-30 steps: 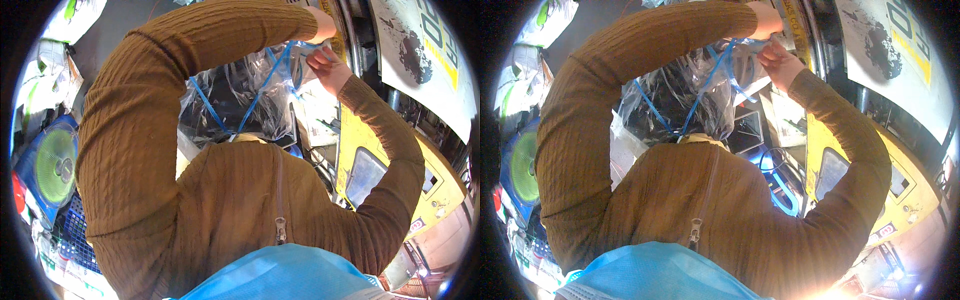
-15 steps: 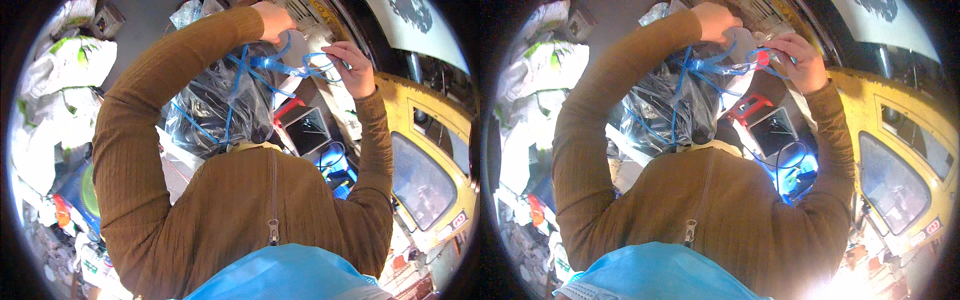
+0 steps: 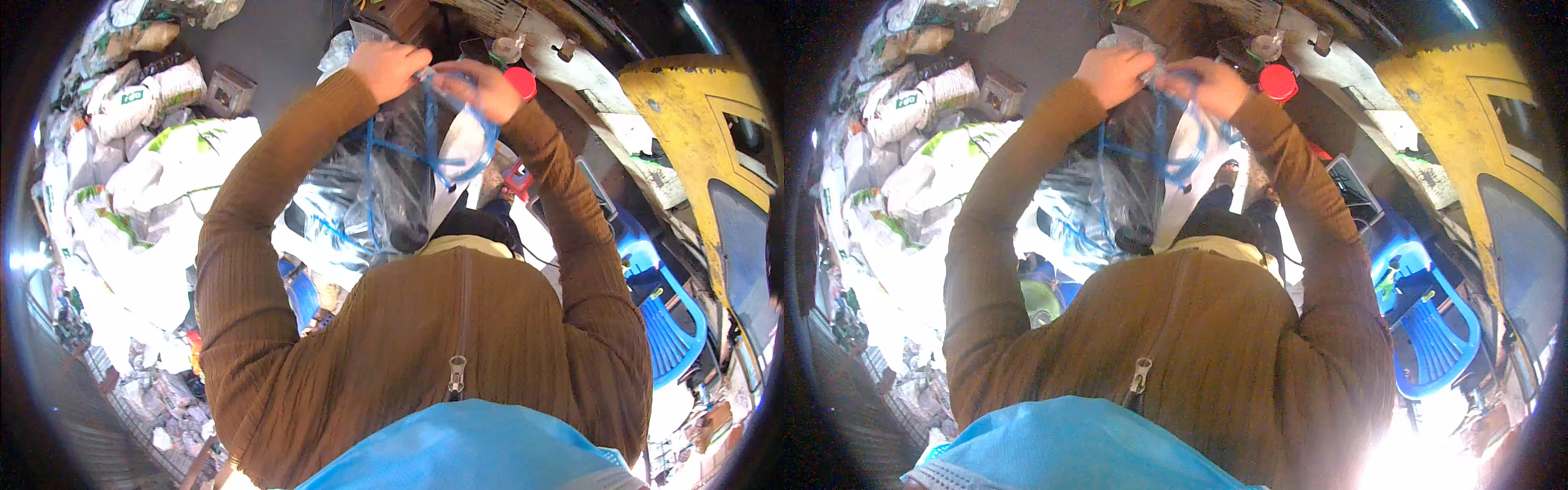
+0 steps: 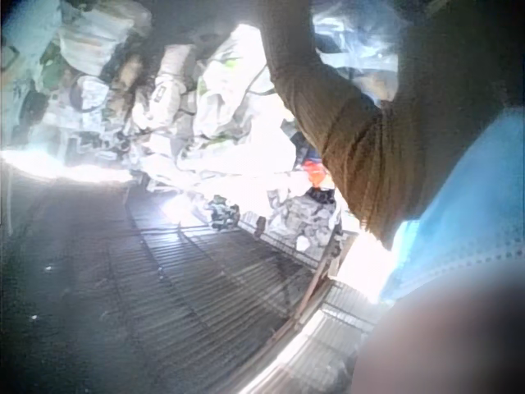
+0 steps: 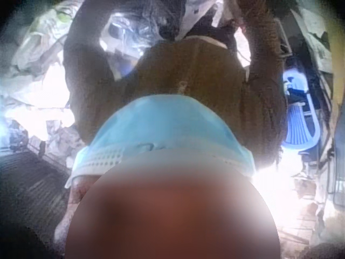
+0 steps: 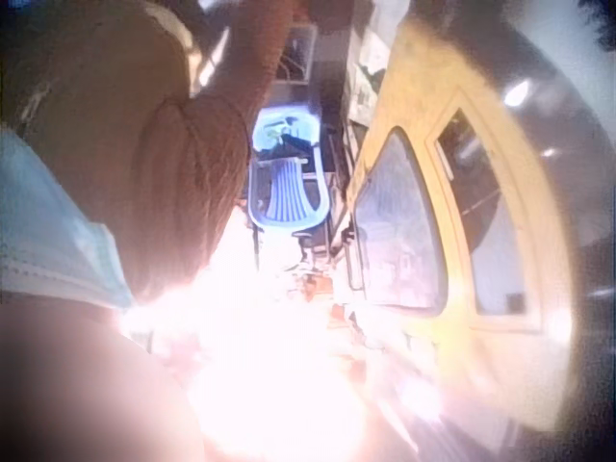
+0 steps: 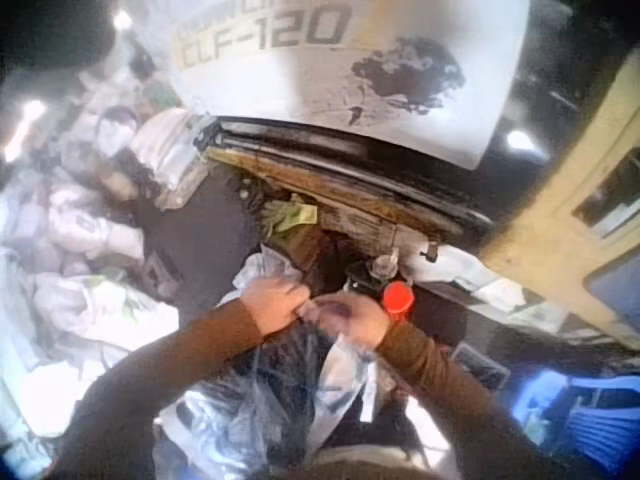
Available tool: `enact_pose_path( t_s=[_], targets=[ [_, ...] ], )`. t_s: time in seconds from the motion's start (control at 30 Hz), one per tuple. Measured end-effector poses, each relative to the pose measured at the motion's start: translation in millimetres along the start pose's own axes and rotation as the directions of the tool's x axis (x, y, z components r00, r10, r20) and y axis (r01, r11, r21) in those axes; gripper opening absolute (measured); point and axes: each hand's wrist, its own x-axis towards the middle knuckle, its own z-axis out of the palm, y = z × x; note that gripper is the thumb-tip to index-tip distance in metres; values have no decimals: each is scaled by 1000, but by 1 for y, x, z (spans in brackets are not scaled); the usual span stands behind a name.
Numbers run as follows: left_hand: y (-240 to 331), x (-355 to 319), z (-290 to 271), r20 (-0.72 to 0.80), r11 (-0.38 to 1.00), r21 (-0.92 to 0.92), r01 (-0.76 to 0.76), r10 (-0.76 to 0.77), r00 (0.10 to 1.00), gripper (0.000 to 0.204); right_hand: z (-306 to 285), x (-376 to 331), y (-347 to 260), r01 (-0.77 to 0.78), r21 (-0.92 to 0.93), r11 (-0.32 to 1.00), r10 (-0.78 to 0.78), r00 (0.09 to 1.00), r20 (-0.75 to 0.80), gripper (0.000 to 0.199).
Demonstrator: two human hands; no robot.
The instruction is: The person secures a white plastic bag filled with dark items by repeatedly wrapping and tying blue plastic straps around it. They adjust the straps multiple times to ensure the bag is tightly closed and then place it on the floor.
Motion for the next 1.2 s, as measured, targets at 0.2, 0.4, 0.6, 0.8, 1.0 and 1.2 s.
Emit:
enact_pose_path(
  t_s=[0.2, 0.4, 0.6, 0.8, 1.0, 1.2],
  targets=[
    [-2, -9, -15, -73, 963, 55, -264, 267, 961, 21, 51, -64, -10, 156, -354, 922, -220, 965, -146, 66],
    [0, -2, -20, -14, 925, 59, -375, 377, 926, 20, 58, -62, 6, 185, -278, 943, -253, 938, -236, 62],
    [3, 5, -20, -9, 942, 135, -306, 310, 951, 19, 48, -57, 4, 239, -138, 961, -267, 934, -236, 47],
    [1, 3, -28, 118, 1000, 18, -19, 17, 993, 39, -67, -56, 25, -169, 68, 983, 152, 966, 207, 48],
    [-13, 3, -21, 69, 983, -162, 90, -80, 994, 26, -152, -79, 27, -427, 29, 904, 362, 799, 480, 33],
    [-17, 2, -12, 80, 963, -203, 176, -163, 983, 16, -215, -117, 9, -284, 599, 749, 26, 916, 401, 34]
  ],
)
